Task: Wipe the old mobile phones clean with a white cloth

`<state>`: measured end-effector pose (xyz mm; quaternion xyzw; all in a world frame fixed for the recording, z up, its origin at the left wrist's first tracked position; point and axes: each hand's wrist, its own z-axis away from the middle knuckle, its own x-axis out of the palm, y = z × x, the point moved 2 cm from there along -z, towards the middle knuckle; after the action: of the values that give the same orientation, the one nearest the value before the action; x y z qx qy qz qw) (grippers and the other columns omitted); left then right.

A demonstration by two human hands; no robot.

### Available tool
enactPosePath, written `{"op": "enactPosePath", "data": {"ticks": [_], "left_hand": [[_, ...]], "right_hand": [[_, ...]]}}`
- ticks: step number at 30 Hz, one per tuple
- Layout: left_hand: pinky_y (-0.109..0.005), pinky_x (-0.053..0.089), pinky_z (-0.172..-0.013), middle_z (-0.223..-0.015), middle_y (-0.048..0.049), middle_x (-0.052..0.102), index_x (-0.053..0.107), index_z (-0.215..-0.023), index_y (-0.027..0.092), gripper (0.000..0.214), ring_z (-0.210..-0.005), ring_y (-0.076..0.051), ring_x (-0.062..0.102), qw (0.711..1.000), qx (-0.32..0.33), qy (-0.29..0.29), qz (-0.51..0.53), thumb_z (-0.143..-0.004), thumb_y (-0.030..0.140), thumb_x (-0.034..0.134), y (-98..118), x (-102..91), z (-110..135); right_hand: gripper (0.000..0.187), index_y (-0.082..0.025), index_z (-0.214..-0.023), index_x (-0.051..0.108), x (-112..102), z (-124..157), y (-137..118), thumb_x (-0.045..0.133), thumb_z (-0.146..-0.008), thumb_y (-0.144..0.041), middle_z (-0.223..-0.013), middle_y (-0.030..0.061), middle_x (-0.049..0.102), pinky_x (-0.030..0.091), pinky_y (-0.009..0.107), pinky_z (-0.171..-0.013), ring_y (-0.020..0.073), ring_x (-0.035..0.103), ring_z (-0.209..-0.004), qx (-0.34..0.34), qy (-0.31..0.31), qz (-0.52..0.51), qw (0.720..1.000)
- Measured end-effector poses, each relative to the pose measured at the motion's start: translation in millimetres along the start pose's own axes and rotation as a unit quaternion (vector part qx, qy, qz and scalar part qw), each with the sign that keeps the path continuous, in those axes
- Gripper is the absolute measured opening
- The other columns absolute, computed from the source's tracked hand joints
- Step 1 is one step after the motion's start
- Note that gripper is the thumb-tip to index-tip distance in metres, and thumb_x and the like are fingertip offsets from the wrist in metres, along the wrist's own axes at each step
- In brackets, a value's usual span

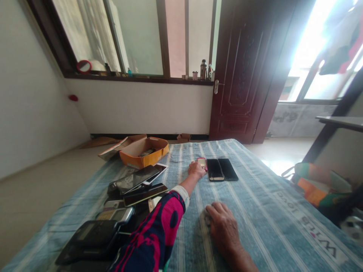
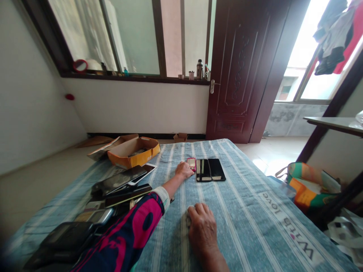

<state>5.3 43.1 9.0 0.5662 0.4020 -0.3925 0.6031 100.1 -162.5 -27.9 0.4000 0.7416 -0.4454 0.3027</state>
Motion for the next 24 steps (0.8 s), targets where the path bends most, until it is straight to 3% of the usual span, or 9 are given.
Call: {"op": "enactPosePath", "data": {"ticks": [24], "left_hand": [[-0.043,0.053,-0.086,-0.121,-0.0087,0.059,0.057,-0.118,0.017,0.032,-0.103,-0.023,0.061,1.000,-0.008,0.003,0.024,-0.091,0.034,0.059,1.2,-0.1,1.8]], "right_hand": [[0.030,-0.024,-0.080,0.064,-0.8,-0.7,0.8,0.050,-0.076,0.003,-0.086,-0.0002,0.062,0.029,0.025,-0.074,0.0164,0.050,-0.087,-0.003,-0.002,0.004,1.000]]}}
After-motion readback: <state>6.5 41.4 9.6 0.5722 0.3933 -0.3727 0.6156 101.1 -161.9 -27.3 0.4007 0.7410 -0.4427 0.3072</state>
